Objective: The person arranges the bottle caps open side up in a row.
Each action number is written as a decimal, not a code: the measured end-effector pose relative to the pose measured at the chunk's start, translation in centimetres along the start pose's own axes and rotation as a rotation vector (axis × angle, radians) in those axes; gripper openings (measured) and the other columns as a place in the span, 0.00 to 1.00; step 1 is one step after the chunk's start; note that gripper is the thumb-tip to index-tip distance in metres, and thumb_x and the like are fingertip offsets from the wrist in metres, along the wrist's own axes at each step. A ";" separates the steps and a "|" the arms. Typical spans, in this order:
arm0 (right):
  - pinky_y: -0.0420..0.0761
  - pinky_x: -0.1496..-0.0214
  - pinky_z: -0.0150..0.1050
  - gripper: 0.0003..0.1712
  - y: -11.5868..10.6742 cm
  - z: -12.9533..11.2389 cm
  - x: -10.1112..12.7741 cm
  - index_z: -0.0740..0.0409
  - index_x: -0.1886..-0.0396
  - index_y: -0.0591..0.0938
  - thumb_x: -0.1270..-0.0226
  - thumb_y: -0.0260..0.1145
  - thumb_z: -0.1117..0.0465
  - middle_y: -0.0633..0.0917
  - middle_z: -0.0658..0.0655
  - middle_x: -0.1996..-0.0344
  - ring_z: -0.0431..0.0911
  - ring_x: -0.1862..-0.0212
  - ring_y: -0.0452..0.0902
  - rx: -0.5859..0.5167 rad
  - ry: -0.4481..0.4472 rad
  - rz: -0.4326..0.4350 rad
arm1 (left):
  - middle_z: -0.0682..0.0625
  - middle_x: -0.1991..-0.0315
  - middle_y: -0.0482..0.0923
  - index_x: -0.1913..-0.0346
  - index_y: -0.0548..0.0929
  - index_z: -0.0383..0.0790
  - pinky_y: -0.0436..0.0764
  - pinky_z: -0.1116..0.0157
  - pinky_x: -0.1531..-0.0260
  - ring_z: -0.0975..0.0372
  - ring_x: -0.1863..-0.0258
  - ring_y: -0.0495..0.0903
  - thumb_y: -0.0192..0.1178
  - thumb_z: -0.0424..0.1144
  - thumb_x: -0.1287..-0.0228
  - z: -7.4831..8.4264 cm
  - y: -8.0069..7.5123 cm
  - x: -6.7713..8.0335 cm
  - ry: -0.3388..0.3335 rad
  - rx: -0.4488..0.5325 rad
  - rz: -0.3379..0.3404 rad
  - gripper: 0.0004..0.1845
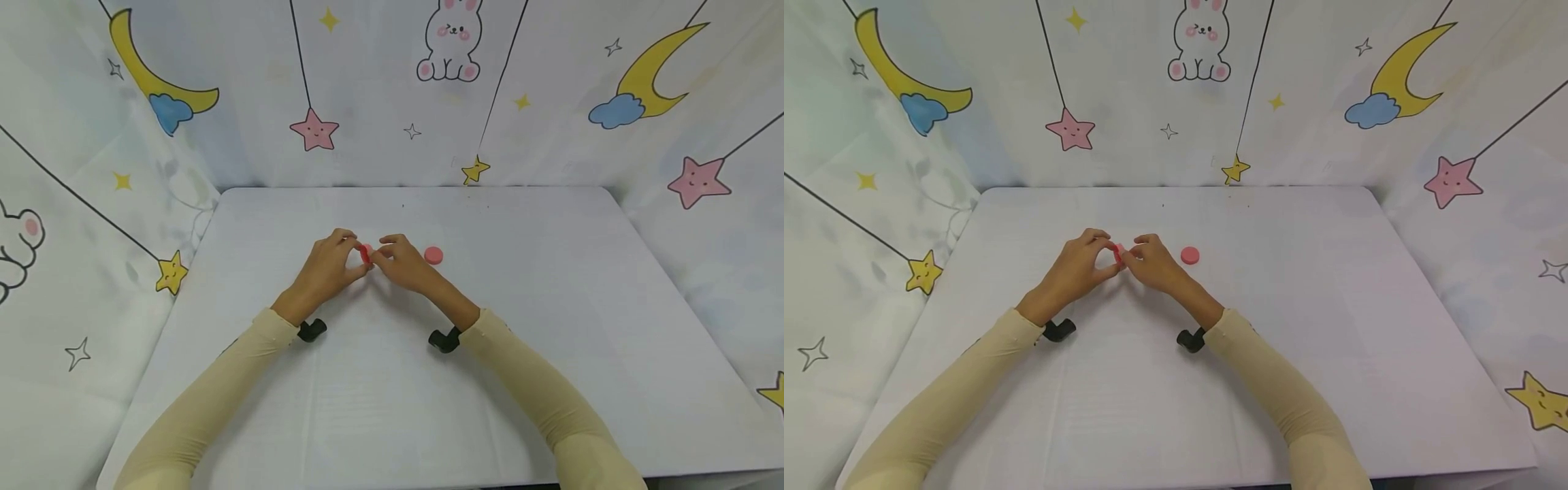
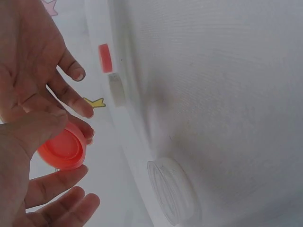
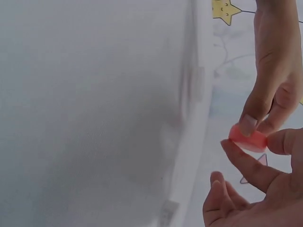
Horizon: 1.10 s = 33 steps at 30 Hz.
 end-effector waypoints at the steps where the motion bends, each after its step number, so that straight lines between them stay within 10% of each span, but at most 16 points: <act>1: 0.78 0.30 0.55 0.28 0.0 0.0 0.0 0.66 0.41 0.86 0.18 0.56 0.48 0.71 0.65 0.27 0.57 0.29 0.73 0.009 -0.015 0.003 | 0.40 0.40 0.78 0.48 0.86 0.34 0.76 0.42 0.36 0.46 0.44 0.83 0.74 0.48 0.32 0.0 0.0 0.0 0.002 -0.001 -0.003 0.21; 18: 0.72 0.25 0.59 0.22 -0.4 0.0 0.8 0.50 0.31 0.82 0.20 0.65 0.57 0.66 0.63 0.22 0.61 0.21 0.62 0.231 -0.163 -0.048 | 0.38 0.38 0.77 0.45 0.86 0.32 0.73 0.42 0.33 0.45 0.42 0.82 0.73 0.43 0.32 -0.1 0.9 0.2 0.029 -0.029 -0.111 0.20; 33: 0.84 0.46 0.44 0.23 0.3 1.1 1.0 0.47 0.32 0.83 0.23 0.69 0.50 0.78 0.59 0.44 0.51 0.44 0.78 0.362 -0.139 -0.127 | 0.38 0.36 0.76 0.46 0.88 0.34 0.67 0.41 0.28 0.46 0.35 0.77 0.72 0.44 0.30 -0.4 2.2 0.5 0.017 0.001 -0.230 0.18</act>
Point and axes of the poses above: each hand's wrist, its own x-axis away from the middle knuckle, its own y-axis out of the palm, z = x × y, the point moved 5 cm from there along -x, towards the middle knuckle
